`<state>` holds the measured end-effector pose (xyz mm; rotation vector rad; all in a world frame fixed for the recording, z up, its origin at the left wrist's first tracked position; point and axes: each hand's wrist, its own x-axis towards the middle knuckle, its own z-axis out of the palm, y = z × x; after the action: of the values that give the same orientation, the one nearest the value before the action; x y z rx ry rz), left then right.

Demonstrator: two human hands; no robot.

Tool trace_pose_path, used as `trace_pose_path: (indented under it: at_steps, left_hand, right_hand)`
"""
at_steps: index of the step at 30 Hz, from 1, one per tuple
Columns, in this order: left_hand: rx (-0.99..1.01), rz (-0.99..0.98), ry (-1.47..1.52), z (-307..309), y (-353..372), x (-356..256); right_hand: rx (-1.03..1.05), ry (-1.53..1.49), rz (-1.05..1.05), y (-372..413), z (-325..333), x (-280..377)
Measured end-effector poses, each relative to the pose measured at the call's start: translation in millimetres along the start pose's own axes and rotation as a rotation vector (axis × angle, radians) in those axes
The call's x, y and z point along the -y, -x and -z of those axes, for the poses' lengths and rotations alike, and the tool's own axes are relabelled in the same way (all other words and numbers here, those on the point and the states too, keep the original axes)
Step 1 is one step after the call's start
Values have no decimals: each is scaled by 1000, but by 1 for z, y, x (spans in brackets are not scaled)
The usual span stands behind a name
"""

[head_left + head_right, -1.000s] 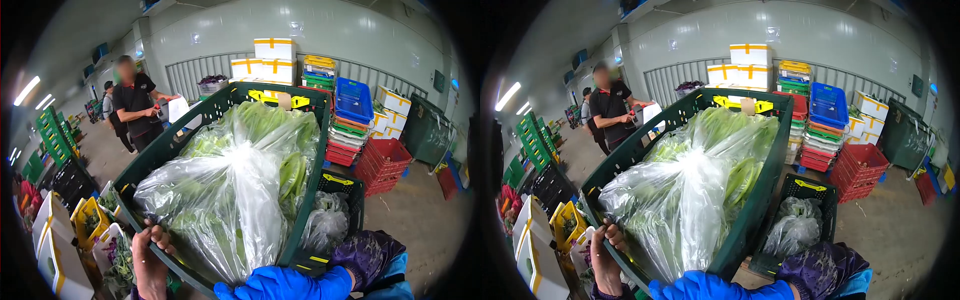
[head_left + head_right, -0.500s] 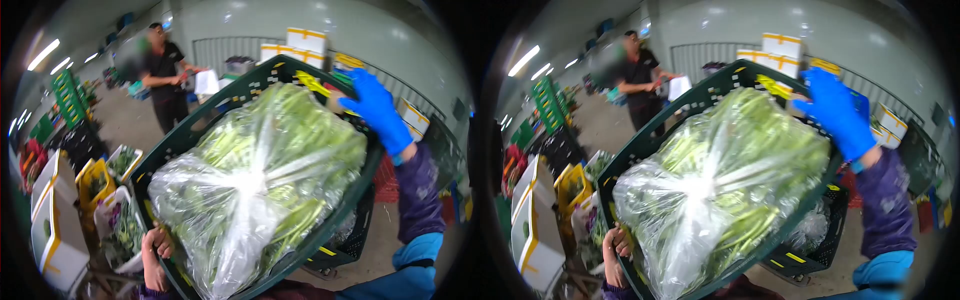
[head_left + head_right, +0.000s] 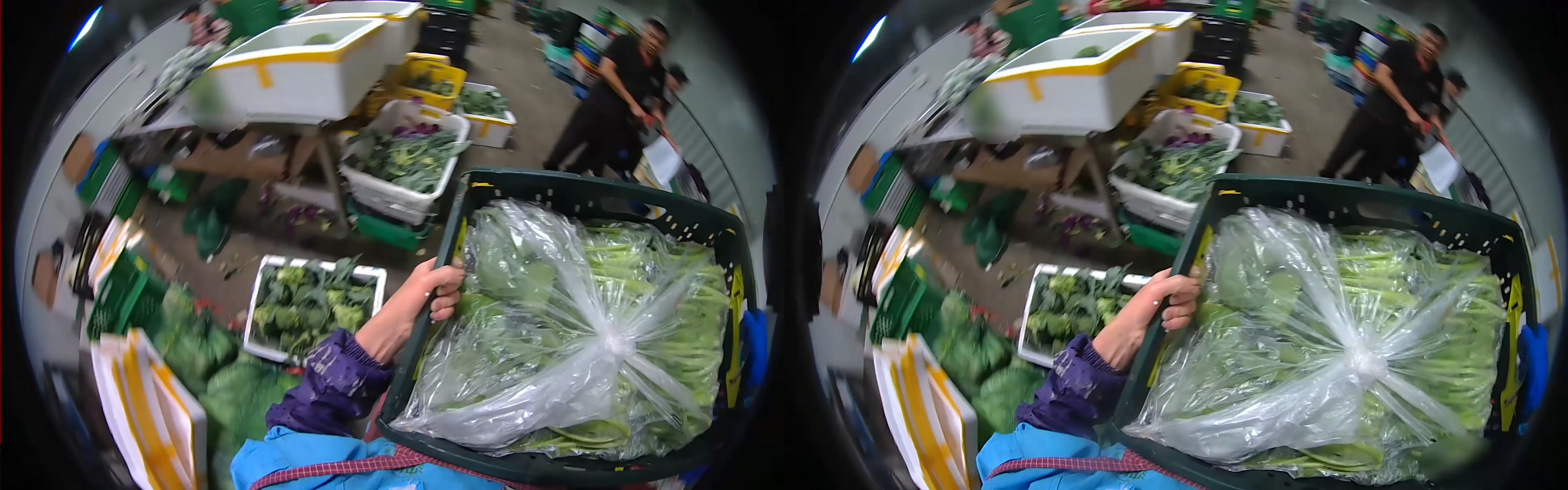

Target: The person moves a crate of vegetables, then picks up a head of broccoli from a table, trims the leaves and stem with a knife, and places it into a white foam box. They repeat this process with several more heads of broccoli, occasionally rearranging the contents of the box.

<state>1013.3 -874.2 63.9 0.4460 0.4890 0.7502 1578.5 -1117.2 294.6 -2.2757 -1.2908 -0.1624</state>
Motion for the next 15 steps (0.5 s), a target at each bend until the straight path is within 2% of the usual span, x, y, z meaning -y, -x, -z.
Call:
trace_pose_path:
  at_steps: [2, 6, 11, 12, 15]
  left_hand:
    - [-5, -56, 73, 1, 28, 15]
    - [-139, -193, 167, -12, 93, 50]
    - [-300, -304, 344, -40, 187, 84]
    - [-393, -321, 313, -62, 187, 92]
    - [-492, -321, 337, -81, 228, 116]
  right_hand:
    - [9, 98, 116, -37, 2, -13]
    - [34, 214, 337, -121, -2, -11]
    - [130, 222, 567, -194, -27, 51]
    - [152, 204, 607, -216, -31, 66]
    - [423, 141, 515, -187, -26, 130]
